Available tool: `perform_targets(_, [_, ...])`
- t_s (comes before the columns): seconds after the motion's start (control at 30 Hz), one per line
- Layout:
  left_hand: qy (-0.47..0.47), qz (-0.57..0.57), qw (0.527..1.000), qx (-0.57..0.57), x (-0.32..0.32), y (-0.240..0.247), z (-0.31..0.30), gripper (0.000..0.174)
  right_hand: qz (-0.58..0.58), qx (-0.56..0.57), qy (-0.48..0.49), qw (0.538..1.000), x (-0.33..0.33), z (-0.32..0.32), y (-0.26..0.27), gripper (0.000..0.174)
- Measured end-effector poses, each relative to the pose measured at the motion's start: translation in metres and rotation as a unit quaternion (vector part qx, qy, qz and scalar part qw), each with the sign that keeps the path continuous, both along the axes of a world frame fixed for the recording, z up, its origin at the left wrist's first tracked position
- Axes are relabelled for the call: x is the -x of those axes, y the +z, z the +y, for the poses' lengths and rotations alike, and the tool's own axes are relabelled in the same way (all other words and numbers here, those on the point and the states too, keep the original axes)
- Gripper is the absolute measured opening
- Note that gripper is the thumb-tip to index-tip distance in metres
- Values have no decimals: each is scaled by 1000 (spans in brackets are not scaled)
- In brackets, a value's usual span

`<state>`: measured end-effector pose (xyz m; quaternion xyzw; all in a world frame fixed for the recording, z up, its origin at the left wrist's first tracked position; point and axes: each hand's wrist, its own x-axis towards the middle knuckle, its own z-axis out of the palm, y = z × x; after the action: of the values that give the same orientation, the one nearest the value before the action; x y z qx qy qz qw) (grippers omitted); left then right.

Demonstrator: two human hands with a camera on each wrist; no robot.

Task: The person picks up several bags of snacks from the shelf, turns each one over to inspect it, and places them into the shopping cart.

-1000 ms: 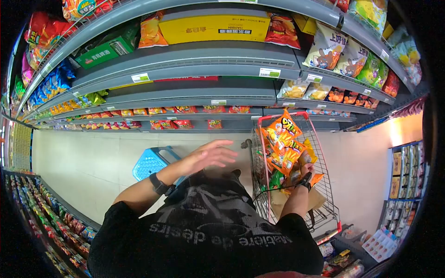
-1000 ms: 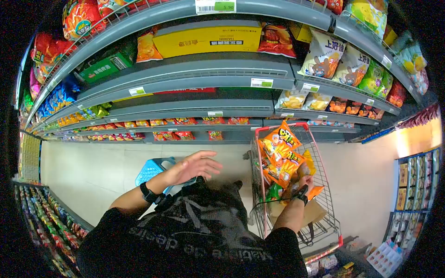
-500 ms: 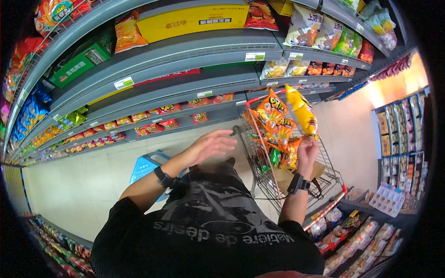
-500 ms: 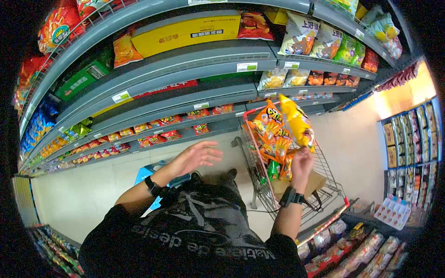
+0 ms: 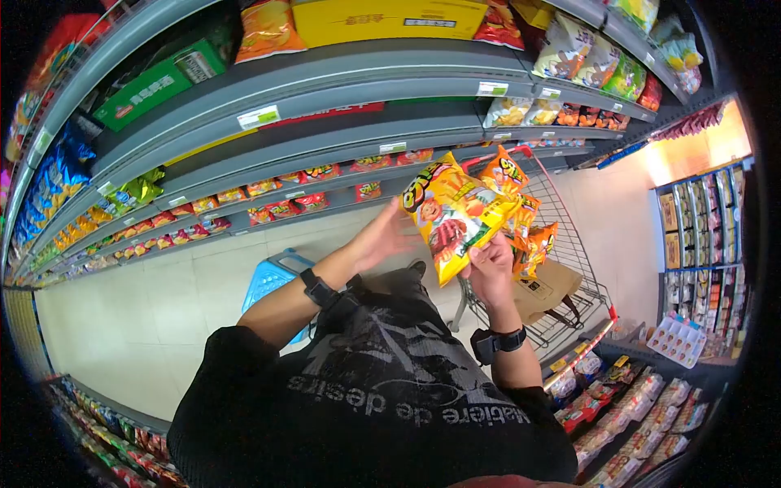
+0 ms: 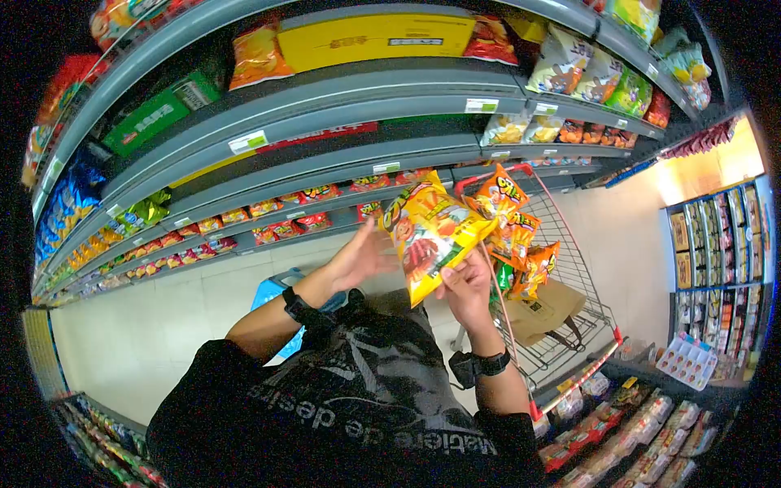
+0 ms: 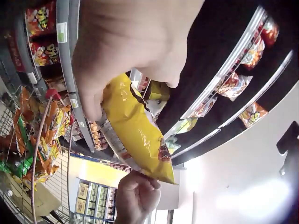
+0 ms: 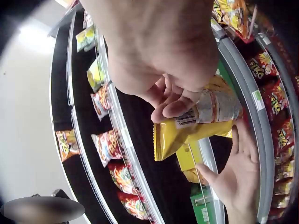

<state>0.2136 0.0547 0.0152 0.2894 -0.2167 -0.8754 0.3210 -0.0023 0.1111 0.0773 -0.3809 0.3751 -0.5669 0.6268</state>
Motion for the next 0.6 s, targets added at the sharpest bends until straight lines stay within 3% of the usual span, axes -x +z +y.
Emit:
perform_targets(0.13, [17,85,996,-22,-25,-7,11,95,15,27,79,996,-36,-6,-2,32])
perform_targets(0.27, [111,233,966,-8,-59,3,24,84,57,26,175,983,-68,-14,0,29])
perform_targets(0.4, [293,163,942,28,-99,-1,23,80,166,19,275,947,-82,-21,-22,27])
perform_targets(0.43, [322,157,934,-2,-111,-1,25,69,189,14,297,936,-84,-22,-25,27])
perform_targets(0.47, [354,115,927,39,-122,-11,26,64,218,-9,335,917,-88,-25,-19,25])
perform_targets(0.57, [419,13,900,121,-152,-17,31,44,389,13,355,850,-78,-56,-32,24])
perform_targets(0.6, [390,-31,908,151,-160,-9,36,47,423,65,308,850,-57,-75,-73,25])
